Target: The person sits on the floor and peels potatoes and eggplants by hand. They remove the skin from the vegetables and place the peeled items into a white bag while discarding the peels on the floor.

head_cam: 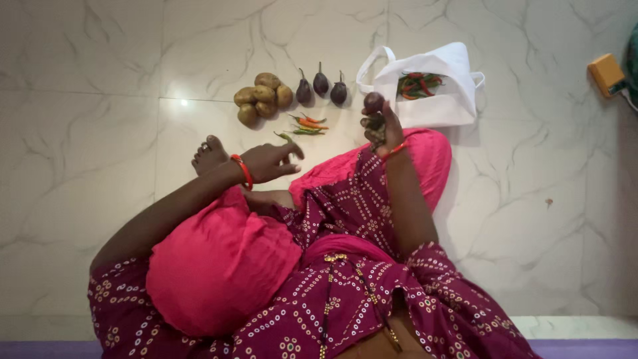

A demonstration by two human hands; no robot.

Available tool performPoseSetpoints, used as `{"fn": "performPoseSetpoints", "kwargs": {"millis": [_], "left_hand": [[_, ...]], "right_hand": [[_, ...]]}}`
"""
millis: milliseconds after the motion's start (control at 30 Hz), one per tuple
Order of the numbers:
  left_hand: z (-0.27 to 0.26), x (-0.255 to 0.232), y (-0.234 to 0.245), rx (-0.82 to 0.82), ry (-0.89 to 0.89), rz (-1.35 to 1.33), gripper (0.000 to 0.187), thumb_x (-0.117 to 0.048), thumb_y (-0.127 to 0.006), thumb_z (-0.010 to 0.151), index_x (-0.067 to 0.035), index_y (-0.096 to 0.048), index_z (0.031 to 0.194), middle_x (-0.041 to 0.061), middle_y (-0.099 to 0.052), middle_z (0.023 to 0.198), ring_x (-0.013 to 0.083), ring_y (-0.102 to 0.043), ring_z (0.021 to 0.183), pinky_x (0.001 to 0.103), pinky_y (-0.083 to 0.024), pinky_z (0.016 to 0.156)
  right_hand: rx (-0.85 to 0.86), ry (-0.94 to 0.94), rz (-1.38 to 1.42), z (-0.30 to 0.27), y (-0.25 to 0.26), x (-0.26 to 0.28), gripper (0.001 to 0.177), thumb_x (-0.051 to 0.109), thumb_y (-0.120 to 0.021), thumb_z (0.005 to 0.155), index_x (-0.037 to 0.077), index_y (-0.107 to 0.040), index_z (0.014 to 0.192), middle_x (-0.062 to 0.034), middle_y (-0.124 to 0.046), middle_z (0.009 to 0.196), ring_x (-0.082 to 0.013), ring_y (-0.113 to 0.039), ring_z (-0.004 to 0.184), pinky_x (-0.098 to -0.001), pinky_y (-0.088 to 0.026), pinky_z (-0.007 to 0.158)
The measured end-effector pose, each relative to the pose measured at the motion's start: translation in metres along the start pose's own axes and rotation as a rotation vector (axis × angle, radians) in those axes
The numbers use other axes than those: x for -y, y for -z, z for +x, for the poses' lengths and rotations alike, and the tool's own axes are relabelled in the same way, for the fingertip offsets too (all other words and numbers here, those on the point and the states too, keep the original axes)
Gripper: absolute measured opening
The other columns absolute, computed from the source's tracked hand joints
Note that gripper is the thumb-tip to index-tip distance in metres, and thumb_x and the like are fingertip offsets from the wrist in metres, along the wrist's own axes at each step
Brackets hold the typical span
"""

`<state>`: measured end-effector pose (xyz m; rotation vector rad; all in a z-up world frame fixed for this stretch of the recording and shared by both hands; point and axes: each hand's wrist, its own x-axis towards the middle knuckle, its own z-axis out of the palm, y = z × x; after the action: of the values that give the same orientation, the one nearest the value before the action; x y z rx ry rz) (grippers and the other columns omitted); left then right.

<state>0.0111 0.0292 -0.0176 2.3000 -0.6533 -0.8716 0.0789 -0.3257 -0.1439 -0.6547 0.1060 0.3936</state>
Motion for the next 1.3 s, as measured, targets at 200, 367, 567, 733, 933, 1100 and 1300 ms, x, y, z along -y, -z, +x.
{"fn": "performPoseSetpoints", "kwargs": {"millis": [200, 367, 567, 733, 933, 1100, 1300], "left_hand": [[0.012, -0.016, 0.008, -0.295, -0.084, -0.623, 0.060, -0.037, -0.068, 0.095, -0.012, -0.043, 0.143, 0.009, -0.068, 0.115, 0.0183, -0.071, 0.087, 0.032, -0.060, 0.071], [0.012, -0.030, 0.017, -0.343, -0.261, -0.978, 0.062, -0.030, -0.075, 0.098, -0.002, -0.048, 0.147, 0.011, -0.069, 0.106, 0.0165, -0.068, 0.086, 0.032, -0.059, 0.076], [0.007, -0.036, 0.014, -0.276, -0.280, -1.109, 0.057, -0.026, -0.069, 0.099, -0.005, -0.044, 0.145, 0.009, -0.070, 0.101, 0.0157, -0.069, 0.082, 0.031, -0.058, 0.072], [0.012, -0.034, 0.019, -0.288, -0.300, -1.546, 0.047, -0.032, -0.056, 0.102, -0.002, -0.046, 0.137, 0.006, -0.072, 0.114, 0.0210, -0.069, 0.085, 0.036, -0.054, 0.067], [0.007, -0.029, 0.022, -0.142, -0.407, -1.667, 0.049, -0.048, -0.044, 0.106, -0.003, -0.057, 0.120, 0.019, -0.071, 0.088, 0.0244, -0.067, 0.072, 0.036, -0.055, 0.066], [-0.005, -0.036, 0.036, -0.263, -0.443, -1.706, 0.037, -0.036, -0.055, 0.103, -0.004, -0.057, 0.121, 0.015, -0.068, 0.095, 0.0221, -0.065, 0.080, 0.033, -0.051, 0.065], [-0.007, -0.035, 0.041, -0.338, -0.388, -1.676, 0.047, -0.018, -0.063, 0.091, -0.014, -0.042, 0.132, 0.012, -0.060, 0.120, 0.0230, -0.068, 0.098, 0.034, -0.053, 0.070]], "right_hand": [[0.106, 0.421, -0.829, -0.050, -0.122, -0.004, 0.051, 0.009, -0.085, 0.093, 0.005, -0.058, 0.136, -0.0096, -0.069, 0.122, -0.0169, -0.069, 0.107, -0.0276, -0.061, 0.089], [0.156, 0.493, -1.090, -0.061, -0.191, -0.004, 0.050, 0.001, -0.086, 0.088, 0.004, -0.060, 0.132, -0.0113, -0.075, 0.117, -0.0172, -0.075, 0.103, -0.0279, -0.064, 0.082], [0.298, 0.489, -1.072, -0.060, -0.189, -0.009, 0.046, 0.000, -0.081, 0.095, -0.001, -0.062, 0.136, -0.0167, -0.074, 0.116, -0.0215, -0.073, 0.104, -0.0322, -0.065, 0.087], [-0.056, 0.141, -0.495, -0.042, -0.139, -0.041, 0.037, 0.035, -0.056, 0.108, 0.004, -0.058, 0.128, -0.0126, -0.072, 0.103, -0.0135, -0.069, 0.072, -0.0259, -0.059, 0.062], [0.020, -0.448, 0.030, -0.056, -0.045, -0.123, 0.042, 0.042, -0.053, 0.103, 0.003, -0.062, 0.114, -0.0085, -0.068, 0.089, -0.0145, -0.065, 0.068, -0.0281, -0.059, 0.059], [-0.061, -0.576, -0.145, -0.082, -0.020, -0.166, 0.022, 0.016, -0.055, 0.099, 0.002, -0.061, 0.116, -0.0080, -0.070, 0.100, -0.0152, -0.070, 0.082, -0.0275, -0.060, 0.071], [-0.164, -0.554, -0.203, -0.046, -0.011, -0.176, 0.043, -0.002, -0.055, 0.087, 0.003, -0.061, 0.129, -0.0066, -0.073, 0.107, -0.0169, -0.074, 0.089, -0.0322, -0.063, 0.080]]}}
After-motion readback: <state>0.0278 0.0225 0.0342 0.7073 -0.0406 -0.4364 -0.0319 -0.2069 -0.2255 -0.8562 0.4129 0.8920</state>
